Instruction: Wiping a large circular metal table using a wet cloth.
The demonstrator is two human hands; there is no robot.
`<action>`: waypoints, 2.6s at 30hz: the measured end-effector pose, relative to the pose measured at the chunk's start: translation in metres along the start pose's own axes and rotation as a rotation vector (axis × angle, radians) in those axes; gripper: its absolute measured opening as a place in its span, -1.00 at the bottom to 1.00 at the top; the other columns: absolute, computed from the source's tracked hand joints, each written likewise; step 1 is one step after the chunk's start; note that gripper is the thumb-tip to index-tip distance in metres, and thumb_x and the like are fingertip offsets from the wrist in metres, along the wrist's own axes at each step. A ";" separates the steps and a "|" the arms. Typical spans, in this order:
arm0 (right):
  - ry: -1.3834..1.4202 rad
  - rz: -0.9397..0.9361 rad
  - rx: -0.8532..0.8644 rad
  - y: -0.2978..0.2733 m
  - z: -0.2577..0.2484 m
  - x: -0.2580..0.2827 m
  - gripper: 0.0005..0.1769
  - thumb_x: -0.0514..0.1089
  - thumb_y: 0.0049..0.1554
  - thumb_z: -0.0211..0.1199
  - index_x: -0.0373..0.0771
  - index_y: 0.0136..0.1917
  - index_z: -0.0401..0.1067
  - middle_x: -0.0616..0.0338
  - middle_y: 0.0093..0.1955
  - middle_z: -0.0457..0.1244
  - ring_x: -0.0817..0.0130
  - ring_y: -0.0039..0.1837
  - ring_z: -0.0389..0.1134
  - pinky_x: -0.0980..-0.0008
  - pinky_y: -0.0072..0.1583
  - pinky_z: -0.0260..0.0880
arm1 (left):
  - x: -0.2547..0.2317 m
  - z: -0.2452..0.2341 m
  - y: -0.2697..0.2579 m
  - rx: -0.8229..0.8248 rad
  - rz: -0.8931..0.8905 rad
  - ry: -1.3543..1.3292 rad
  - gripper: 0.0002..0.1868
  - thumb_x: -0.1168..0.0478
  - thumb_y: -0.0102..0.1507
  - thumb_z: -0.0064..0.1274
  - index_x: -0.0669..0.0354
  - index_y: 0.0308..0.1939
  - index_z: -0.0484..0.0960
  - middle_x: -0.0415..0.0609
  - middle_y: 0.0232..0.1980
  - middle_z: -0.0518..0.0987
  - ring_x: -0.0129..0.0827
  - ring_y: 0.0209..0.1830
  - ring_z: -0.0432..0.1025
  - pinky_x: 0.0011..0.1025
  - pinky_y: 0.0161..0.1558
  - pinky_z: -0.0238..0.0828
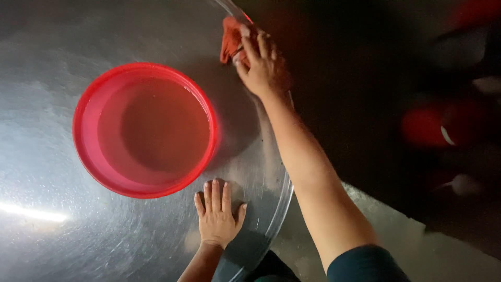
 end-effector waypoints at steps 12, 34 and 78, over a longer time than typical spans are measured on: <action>0.211 0.215 0.029 -0.106 -0.016 -0.056 -0.19 0.12 0.23 0.27 0.12 0.65 0.01 -0.31 0.47 0.12 -0.31 0.38 0.29 -0.10 0.29 0.39 | -0.005 -0.004 0.001 -0.034 0.035 0.039 -0.18 -0.27 0.23 0.00 0.23 0.39 0.38 0.30 0.49 0.26 0.21 0.54 0.07 0.31 0.42 -0.13; 0.337 0.412 -0.004 -0.381 -0.125 0.049 -0.23 -0.05 0.17 0.32 -0.18 0.57 0.17 -0.51 0.37 0.08 -0.40 0.28 0.29 -0.02 0.14 0.47 | -0.006 0.001 -0.004 -0.038 0.052 0.073 -0.17 -0.26 0.24 0.01 0.24 0.42 0.38 0.37 0.51 0.25 0.29 0.55 0.06 0.36 0.45 -0.18; 0.400 -0.447 0.146 -0.362 -0.081 0.313 -0.60 -0.06 0.20 0.22 -0.17 0.29 0.48 -0.08 0.46 0.22 -0.13 0.55 0.14 -0.16 0.53 0.01 | 0.287 -0.129 -0.101 -0.323 -0.379 0.112 -0.22 -0.39 0.17 0.03 -0.21 0.39 0.48 0.08 0.61 0.19 0.13 0.64 -0.06 0.42 0.44 -0.28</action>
Point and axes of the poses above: each hand's wrist, its own y-axis towards the middle knuckle, its own z-axis out of the palm, x = y × z, the point moved 7 cm from there along y, towards the middle knuckle
